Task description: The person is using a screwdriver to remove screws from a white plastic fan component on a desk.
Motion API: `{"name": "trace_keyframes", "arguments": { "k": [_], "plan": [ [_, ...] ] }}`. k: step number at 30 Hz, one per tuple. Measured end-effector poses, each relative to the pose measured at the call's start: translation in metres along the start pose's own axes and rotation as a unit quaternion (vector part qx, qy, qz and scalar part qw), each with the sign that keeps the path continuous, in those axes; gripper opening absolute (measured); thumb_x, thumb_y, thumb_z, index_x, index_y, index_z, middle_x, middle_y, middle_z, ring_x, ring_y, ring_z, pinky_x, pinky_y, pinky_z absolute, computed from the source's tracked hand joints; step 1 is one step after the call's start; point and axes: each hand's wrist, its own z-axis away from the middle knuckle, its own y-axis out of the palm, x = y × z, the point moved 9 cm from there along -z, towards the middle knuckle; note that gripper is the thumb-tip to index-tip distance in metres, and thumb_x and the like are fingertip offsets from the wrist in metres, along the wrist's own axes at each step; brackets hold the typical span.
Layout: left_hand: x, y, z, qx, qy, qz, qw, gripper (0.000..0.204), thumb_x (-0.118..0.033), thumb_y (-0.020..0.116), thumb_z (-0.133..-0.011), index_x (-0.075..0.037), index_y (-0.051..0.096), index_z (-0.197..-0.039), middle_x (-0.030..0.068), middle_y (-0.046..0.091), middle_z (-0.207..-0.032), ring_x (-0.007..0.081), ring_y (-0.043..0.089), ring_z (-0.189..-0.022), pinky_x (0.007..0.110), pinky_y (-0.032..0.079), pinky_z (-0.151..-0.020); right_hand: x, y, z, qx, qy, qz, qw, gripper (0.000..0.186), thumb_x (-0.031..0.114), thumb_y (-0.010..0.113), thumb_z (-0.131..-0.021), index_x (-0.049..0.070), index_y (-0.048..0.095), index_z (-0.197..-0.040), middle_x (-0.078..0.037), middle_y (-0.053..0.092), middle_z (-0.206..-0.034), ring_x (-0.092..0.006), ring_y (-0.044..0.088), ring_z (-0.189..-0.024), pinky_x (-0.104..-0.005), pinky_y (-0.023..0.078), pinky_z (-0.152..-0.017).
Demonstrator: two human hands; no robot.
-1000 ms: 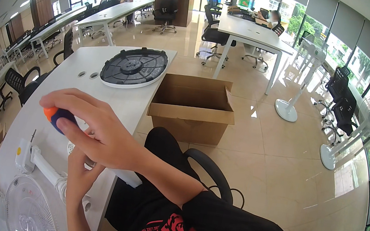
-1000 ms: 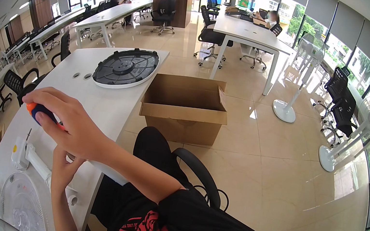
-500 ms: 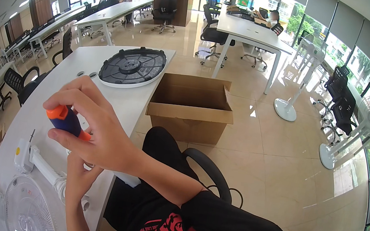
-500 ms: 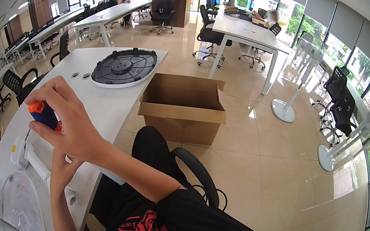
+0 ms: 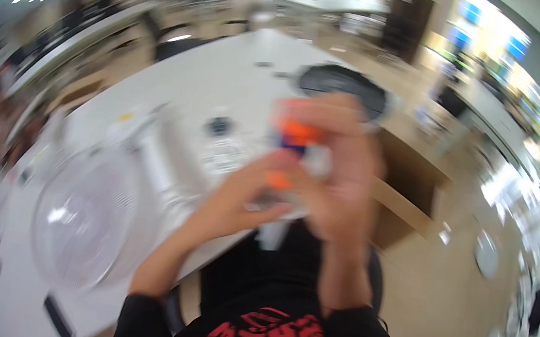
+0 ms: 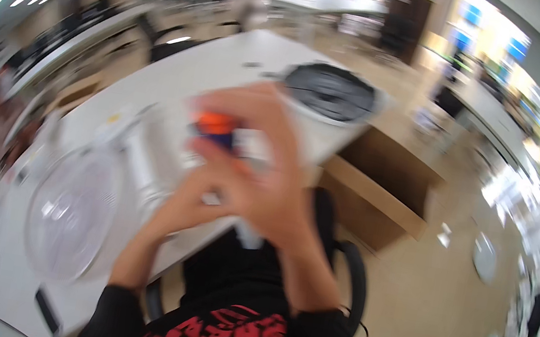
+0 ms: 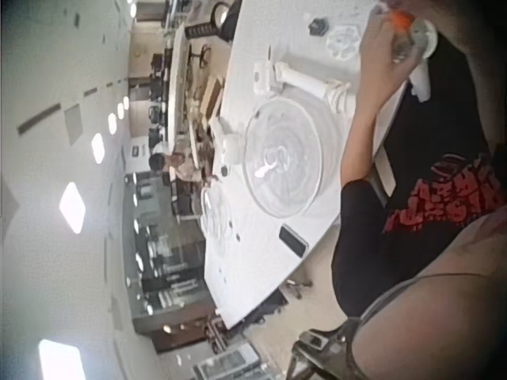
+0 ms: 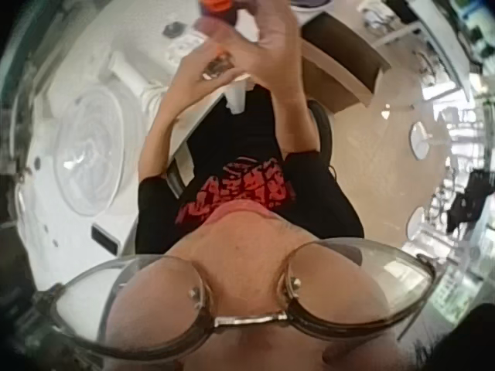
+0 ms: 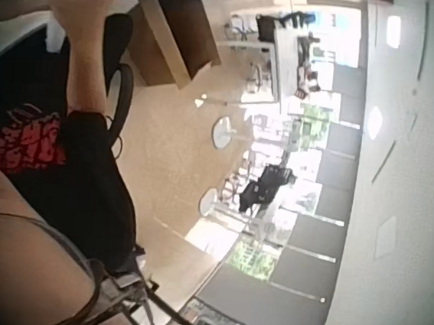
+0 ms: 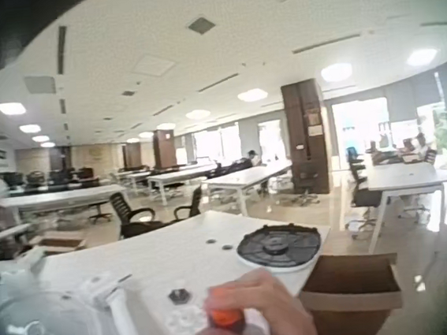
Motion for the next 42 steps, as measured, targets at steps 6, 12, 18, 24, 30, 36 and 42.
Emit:
{"name": "trace_keyframes", "arguments": {
  "k": [6, 12, 18, 24, 30, 36, 42],
  "plan": [
    [0.009, 0.016, 0.01, -0.006, 0.069, 0.047, 0.996, 0.024, -0.021, 0.078, -0.088, -0.007, 0.061, -0.096, 0.0106, 0.064, -0.104, 0.0332, 0.062, -0.104, 0.048, 0.042, -0.116, -0.012, 0.001, 0.019, 0.001, -0.011, 0.002, 1.0, 0.046, 0.001, 0.076, -0.084, -0.004, 0.059, -0.127, -0.018, 0.057, -0.127, -0.0269, 0.054, -0.118, -0.0392, 0.041, -0.106],
    [-0.003, 0.018, 0.017, -0.051, 0.07, 0.012, 0.996, 0.03, -0.02, 0.081, -0.083, -0.007, 0.054, -0.087, 0.0106, 0.058, -0.095, 0.0381, 0.06, -0.108, 0.051, 0.038, -0.119, -0.012, 0.001, 0.022, 0.08, 0.089, 0.021, 0.993, 0.043, 0.017, 0.047, -0.107, -0.001, 0.049, -0.146, -0.029, 0.048, -0.15, -0.0351, 0.057, -0.13, -0.0427, 0.046, -0.107],
    [0.004, 0.023, 0.01, -0.034, 0.074, 0.025, 0.996, 0.035, -0.02, 0.082, -0.081, -0.008, 0.049, -0.085, 0.0106, 0.057, -0.094, 0.0391, 0.06, -0.105, 0.053, 0.039, -0.118, -0.029, -0.013, 0.024, 0.07, 0.092, -0.032, 0.993, 0.044, 0.017, 0.052, -0.106, -0.003, 0.049, -0.146, -0.022, 0.054, -0.147, -0.0295, 0.057, -0.13, -0.0423, 0.043, -0.11],
    [0.003, 0.018, 0.013, -0.062, 0.109, 0.038, 0.991, 0.036, -0.019, 0.082, -0.08, -0.008, 0.048, -0.083, 0.0086, 0.059, -0.094, 0.0349, 0.061, -0.095, 0.056, 0.035, -0.121, -0.039, -0.022, 0.029, 0.063, 0.038, -0.024, 0.997, 0.042, 0.004, 0.061, -0.099, 0.001, 0.051, -0.139, -0.02, 0.048, -0.148, -0.0287, 0.048, -0.136, -0.0437, 0.032, -0.118],
    [0.008, 0.013, 0.015, -0.074, 0.09, 0.036, 0.993, 0.034, -0.018, 0.082, -0.079, -0.008, 0.049, -0.082, 0.0077, 0.061, -0.094, 0.0338, 0.061, -0.092, 0.056, 0.035, -0.121, -0.049, -0.028, 0.031, 0.047, 0.043, -0.023, 0.998, 0.038, 0.009, 0.054, -0.104, 0.002, 0.05, -0.141, -0.019, 0.048, -0.15, -0.0306, 0.049, -0.139, -0.0449, 0.033, -0.119],
    [0.012, 0.009, 0.021, -0.092, 0.074, 0.026, 0.993, 0.034, -0.018, 0.083, -0.078, -0.009, 0.05, -0.083, 0.0073, 0.06, -0.093, 0.0347, 0.061, -0.093, 0.056, 0.036, -0.12, -0.054, -0.021, 0.031, 0.1, 0.11, 0.006, 0.989, 0.045, 0.026, 0.042, -0.111, 0.003, 0.045, -0.15, -0.02, 0.047, -0.154, -0.0321, 0.049, -0.14, -0.0475, 0.037, -0.117],
    [-0.004, 0.023, 0.008, -0.052, 0.13, 0.059, 0.988, 0.023, -0.016, 0.079, -0.08, -0.009, 0.06, -0.089, 0.0089, 0.061, -0.094, 0.032, 0.06, -0.097, 0.053, 0.041, -0.113, -0.024, -0.025, 0.034, -0.001, 0.1, -0.015, 0.995, 0.06, 0.029, 0.077, -0.092, -0.001, 0.054, -0.138, -0.016, 0.06, -0.135, -0.0258, 0.06, -0.119, -0.0378, 0.047, -0.103]
  ]
}}
